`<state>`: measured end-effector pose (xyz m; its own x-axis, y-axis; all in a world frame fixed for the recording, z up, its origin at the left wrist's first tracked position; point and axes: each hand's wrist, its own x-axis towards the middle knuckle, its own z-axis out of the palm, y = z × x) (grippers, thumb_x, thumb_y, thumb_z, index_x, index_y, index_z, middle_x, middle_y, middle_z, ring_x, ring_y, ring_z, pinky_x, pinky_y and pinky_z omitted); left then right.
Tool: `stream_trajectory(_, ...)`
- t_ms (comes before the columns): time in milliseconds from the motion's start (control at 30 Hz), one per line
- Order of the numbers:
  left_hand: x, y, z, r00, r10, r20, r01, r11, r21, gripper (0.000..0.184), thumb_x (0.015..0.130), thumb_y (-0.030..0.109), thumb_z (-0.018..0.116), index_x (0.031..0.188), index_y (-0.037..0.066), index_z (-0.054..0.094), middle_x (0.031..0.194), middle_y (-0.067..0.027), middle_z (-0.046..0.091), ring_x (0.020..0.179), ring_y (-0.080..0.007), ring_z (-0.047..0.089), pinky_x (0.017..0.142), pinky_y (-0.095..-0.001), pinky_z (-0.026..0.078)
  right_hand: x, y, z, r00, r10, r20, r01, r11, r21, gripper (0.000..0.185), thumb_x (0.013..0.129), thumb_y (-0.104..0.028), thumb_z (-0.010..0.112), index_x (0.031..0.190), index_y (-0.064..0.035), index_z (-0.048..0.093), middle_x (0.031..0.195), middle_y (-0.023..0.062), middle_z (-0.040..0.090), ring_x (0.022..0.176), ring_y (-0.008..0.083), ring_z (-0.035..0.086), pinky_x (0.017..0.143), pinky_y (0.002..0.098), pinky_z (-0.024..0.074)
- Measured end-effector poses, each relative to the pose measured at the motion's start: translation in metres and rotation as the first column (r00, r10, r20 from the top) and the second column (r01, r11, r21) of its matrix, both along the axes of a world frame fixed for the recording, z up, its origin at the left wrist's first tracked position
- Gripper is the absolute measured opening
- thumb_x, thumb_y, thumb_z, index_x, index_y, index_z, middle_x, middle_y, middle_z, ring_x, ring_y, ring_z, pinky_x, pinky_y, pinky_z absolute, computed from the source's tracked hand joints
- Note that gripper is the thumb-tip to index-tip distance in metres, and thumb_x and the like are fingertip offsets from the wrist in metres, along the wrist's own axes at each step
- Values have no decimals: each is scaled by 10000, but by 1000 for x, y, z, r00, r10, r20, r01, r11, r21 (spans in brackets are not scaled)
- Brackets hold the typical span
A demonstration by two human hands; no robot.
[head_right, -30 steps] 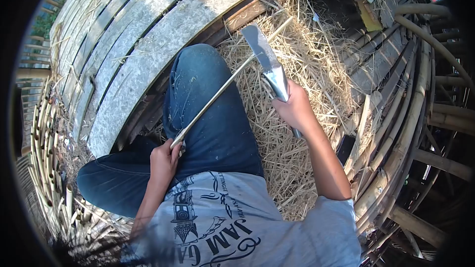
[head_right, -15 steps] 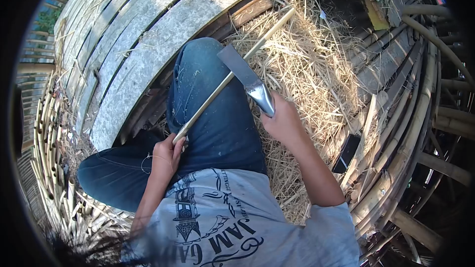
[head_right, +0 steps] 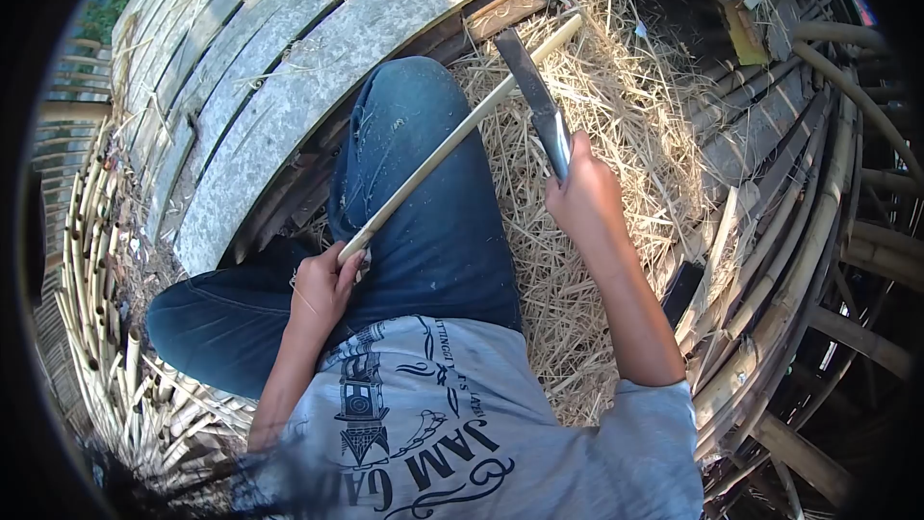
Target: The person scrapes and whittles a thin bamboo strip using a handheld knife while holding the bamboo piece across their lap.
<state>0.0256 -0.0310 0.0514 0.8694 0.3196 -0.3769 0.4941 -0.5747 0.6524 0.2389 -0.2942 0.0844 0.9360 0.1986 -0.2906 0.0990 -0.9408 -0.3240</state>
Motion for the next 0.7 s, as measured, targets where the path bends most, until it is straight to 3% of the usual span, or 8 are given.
stream_trajectory(100, -4, 1, -6, 999, -15, 37, 15, 1000, 14, 273, 942, 270, 641, 854, 11, 631, 660, -237, 607, 644, -442, 613, 571, -501, 476, 14, -18, 9, 993, 118, 2, -116, 979, 170, 453, 753, -5, 601, 1203, 22, 557, 764, 153, 630, 659, 215, 610, 653, 335, 497)
stream_trajectory(133, -3, 0, -11, 999, -20, 41, 20, 1000, 10, 273, 942, 270, 641, 854, 11, 631, 660, -237, 607, 644, -442, 613, 571, -501, 476, 17, -16, 22, 992, 124, -9, -118, 961, 249, 334, 754, -5, 590, 1086, 26, 573, 743, 222, 642, 698, 339, 680, 686, 412, 522)
stream_trajectory(233, -2, -8, -20, 998, -2, 65, 1, 1000, 3, 275, 944, 273, 637, 857, 12, 630, 658, -238, 604, 646, -441, 613, 573, -503, 475, 33, -26, 17, 992, 122, 32, -126, 943, 309, 349, 753, -5, 592, 1100, 27, 578, 737, 187, 628, 653, 285, 639, 666, 372, 513)
stream_trajectory(300, 0, -7, -16, 998, -7, 56, 7, 1000, 6, 261, 942, 262, 640, 865, 12, 628, 658, -236, 604, 643, -440, 613, 571, -504, 472, 19, -5, 17, 991, -63, -119, 94, 956, 278, 353, 746, 5, 591, 1098, 25, 599, 769, 168, 643, 686, 274, 641, 693, 372, 513)
stream_trajectory(367, 2, -5, -9, 997, 3, 77, -5, 1000, 22, 253, 938, 244, 645, 852, 9, 614, 653, -234, 600, 638, -442, 609, 564, -504, 465, -1, -4, -3, 982, 135, -132, -79, 928, 363, 348, 755, 2, 605, 1102, 28, 603, 794, 188, 659, 713, 291, 665, 709, 375, 522)
stream_trajectory(467, -1, -4, -16, 997, -19, 80, 17, 1000, 20, 246, 936, 233, 645, 845, 6, 615, 652, -238, 596, 638, -443, 605, 563, -499, 463, 2, -7, 1, 975, 162, -151, -109, 946, 305, 374, 766, -11, 630, 1136, 28, 588, 826, 206, 677, 730, 316, 683, 716, 373, 530)
stream_trajectory(567, 1, -6, -23, 997, -6, 77, 9, 999, -38, 252, 934, 235, 648, 837, 5, 614, 653, -240, 595, 640, -441, 607, 569, -500, 465, 8, 8, 6, 977, -133, -164, 180, 930, 320, 399, 777, -5, 593, 1174, 25, 565, 841, 240, 673, 727, 348, 683, 708, 397, 532)
stream_trajectory(700, 0, -2, -11, 998, 4, 64, -3, 1000, -23, 253, 935, 237, 646, 835, 6, 614, 658, -244, 594, 641, -444, 605, 570, -505, 464, -26, 10, -18, 987, 127, -96, -94, 952, 292, 416, 769, -56, 608, 1175, 24, 567, 883, 266, 677, 792, 391, 696, 738, 449, 536)
